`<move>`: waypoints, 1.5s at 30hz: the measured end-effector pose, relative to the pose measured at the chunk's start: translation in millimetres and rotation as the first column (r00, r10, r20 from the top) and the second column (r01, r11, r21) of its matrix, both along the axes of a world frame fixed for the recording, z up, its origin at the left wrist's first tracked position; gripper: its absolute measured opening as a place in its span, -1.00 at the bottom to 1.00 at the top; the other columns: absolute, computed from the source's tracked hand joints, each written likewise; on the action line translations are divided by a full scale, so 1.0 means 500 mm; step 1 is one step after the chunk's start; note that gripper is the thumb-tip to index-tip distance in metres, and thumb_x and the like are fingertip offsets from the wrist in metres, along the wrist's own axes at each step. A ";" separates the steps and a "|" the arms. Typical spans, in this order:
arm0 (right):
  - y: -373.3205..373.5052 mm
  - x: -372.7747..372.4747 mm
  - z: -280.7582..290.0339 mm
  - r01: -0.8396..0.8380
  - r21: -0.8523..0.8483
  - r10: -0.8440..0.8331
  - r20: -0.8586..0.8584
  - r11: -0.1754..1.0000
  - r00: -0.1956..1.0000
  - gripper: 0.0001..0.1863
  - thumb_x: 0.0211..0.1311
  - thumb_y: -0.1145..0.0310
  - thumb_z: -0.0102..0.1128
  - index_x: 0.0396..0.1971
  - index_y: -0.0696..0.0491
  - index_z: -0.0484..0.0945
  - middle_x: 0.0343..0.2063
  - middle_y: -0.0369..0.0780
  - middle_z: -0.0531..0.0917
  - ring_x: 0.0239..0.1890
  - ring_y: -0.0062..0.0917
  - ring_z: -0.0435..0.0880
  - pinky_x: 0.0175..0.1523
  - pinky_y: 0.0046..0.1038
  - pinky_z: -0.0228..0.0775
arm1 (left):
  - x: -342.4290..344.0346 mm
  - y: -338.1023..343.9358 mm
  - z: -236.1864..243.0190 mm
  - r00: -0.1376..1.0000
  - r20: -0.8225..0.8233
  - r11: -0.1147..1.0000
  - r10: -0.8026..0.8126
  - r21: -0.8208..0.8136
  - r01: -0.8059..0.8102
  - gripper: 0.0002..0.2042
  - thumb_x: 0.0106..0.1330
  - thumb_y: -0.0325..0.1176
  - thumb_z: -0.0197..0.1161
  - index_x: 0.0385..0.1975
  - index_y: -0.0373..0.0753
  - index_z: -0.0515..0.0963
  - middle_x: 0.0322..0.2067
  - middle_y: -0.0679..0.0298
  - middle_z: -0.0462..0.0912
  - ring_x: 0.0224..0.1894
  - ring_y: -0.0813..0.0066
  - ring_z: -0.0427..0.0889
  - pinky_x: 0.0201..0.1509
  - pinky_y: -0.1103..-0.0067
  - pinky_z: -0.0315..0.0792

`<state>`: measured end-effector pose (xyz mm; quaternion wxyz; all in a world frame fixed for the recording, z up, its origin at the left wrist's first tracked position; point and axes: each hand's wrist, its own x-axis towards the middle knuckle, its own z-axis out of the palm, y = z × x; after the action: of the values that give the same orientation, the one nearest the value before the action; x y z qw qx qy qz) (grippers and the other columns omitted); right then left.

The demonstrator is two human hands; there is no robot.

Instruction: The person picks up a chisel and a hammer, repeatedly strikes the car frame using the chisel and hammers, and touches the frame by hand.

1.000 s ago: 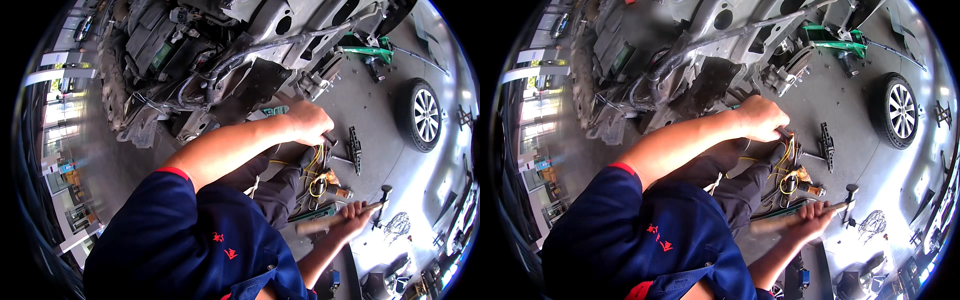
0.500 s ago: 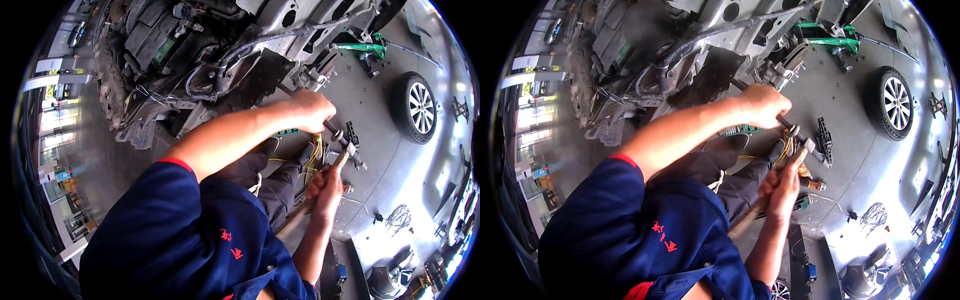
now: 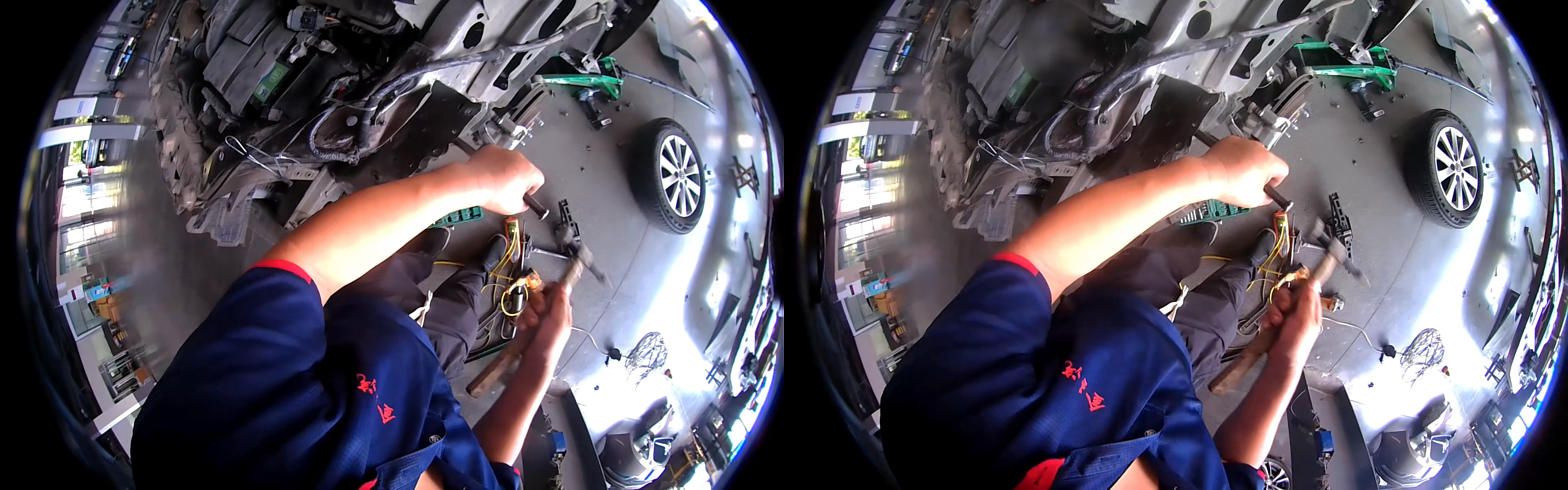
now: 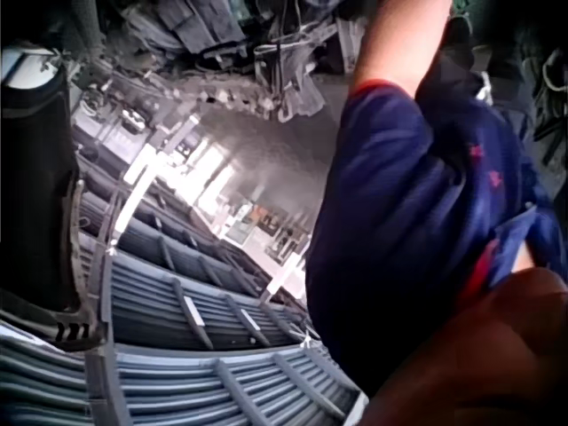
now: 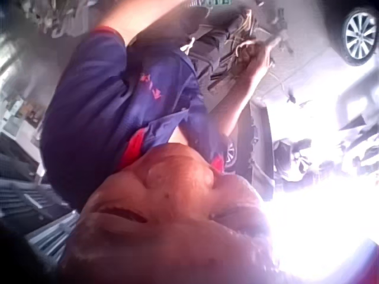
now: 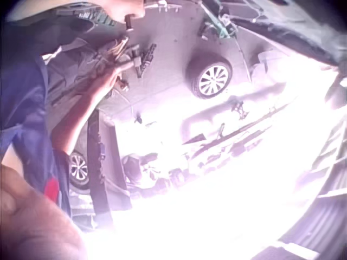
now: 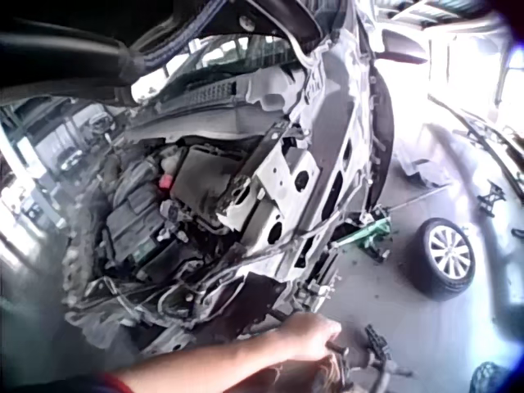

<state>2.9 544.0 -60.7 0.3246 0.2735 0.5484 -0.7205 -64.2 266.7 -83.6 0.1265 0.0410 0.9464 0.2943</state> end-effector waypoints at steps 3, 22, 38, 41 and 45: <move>0.152 0.003 -0.042 0.122 0.169 -0.112 -0.069 0.978 0.991 -0.61 0.60 -0.05 0.00 -0.24 0.00 0.41 -0.58 -0.39 0.35 -0.64 -0.67 0.31 -0.58 -0.53 0.25 | 0.011 0.017 0.006 0.998 -0.063 1.000 0.005 -0.014 -0.006 -0.77 0.08 -0.19 0.44 -0.32 -0.06 0.61 -0.44 0.22 0.73 -0.29 0.08 0.76 -0.22 0.18 0.58; 0.414 -0.044 -0.281 -0.360 0.468 0.306 0.190 0.807 0.933 -0.53 0.55 -0.07 -0.01 -0.47 -0.02 0.45 -0.70 -0.38 0.38 -0.74 -0.59 0.35 -0.61 -0.45 0.26 | -0.006 0.140 0.011 0.998 -0.044 0.966 0.051 -0.252 -0.060 -0.61 0.38 0.01 0.12 -0.46 -0.09 0.77 -0.42 0.16 0.79 -0.26 0.11 0.81 -0.17 0.19 0.66; 0.505 0.699 -0.372 -0.079 0.633 -0.090 0.231 0.770 0.969 -0.34 0.50 -0.15 0.02 -0.53 0.20 0.55 -0.58 -0.07 0.64 -0.50 -0.23 0.73 -0.40 -0.14 0.55 | 0.163 0.100 -0.089 0.869 0.119 0.637 -0.481 -0.634 0.439 -0.75 0.24 -0.11 0.21 -0.37 -0.03 0.81 -0.27 0.26 0.84 -0.13 0.27 0.82 -0.11 0.31 0.65; 0.450 0.855 -0.307 0.110 0.498 -0.313 0.346 0.860 0.884 -0.37 0.51 -0.13 0.04 -0.57 0.16 0.50 -0.62 -0.11 0.61 -0.55 -0.27 0.70 -0.49 -0.17 0.50 | 0.180 0.097 -0.063 0.842 0.171 0.639 -0.512 -0.579 0.506 -0.71 0.31 -0.05 0.16 -0.33 -0.01 0.80 -0.26 0.22 0.83 -0.16 0.21 0.82 -0.11 0.28 0.65; 0.396 0.898 -0.266 0.169 0.473 -0.364 0.357 0.865 0.860 -0.37 0.51 -0.13 0.04 -0.57 0.14 0.49 -0.63 -0.12 0.60 -0.58 -0.29 0.67 -0.51 -0.19 0.48 | 0.177 0.081 -0.010 0.744 0.147 0.605 -0.652 -0.490 0.627 -0.64 0.41 0.03 0.09 -0.22 0.00 0.79 -0.20 0.19 0.82 -0.07 0.11 0.78 0.02 0.18 0.63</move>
<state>451.7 742.2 -193.8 0.2653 0.5663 0.5611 -0.5423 24.4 307.1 -88.6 0.2069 0.3482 0.9137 -0.0329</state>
